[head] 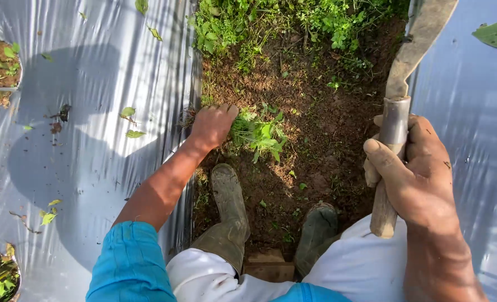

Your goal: Weeding a field between plastic-covered planting beds using a sickle and hands

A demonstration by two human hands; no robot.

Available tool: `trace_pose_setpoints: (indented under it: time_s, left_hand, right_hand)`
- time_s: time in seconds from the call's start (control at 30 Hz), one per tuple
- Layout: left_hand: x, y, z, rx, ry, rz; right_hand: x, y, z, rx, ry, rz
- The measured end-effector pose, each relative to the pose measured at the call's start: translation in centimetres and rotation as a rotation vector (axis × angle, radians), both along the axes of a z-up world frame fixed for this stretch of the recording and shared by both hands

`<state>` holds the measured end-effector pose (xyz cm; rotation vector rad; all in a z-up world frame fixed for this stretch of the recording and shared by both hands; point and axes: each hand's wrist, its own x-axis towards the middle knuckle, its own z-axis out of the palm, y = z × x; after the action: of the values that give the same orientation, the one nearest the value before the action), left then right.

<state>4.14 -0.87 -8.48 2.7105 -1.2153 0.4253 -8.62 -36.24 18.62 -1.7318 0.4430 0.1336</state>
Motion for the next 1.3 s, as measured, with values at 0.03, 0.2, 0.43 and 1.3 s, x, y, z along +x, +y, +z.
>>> trace_pose_setpoints:
  time_s: [0.03, 0.2, 0.43, 1.3]
  left_hand:
    - [1.3, -1.6, 0.0, 0.135, 0.108, 0.041]
    - [5.2, -11.6, -1.5, 0.135, 0.419, 0.034]
    - [12.2, -26.2, 1.2, 0.275, 0.461, -0.062]
    - [15.9, -54.3, 5.5, 0.12, 0.006, -0.734]
  right_hand:
    - [-0.1, -0.5, 0.6, -0.035, -0.046, -0.033]
    - [0.0, -4.5, -0.9, -0.312, -0.234, -0.048]
    - [2.7, -7.8, -2.4, -0.041, -0.215, -0.24]
    - [-3.2, -15.1, -4.6, 0.175, -0.35, -0.614]
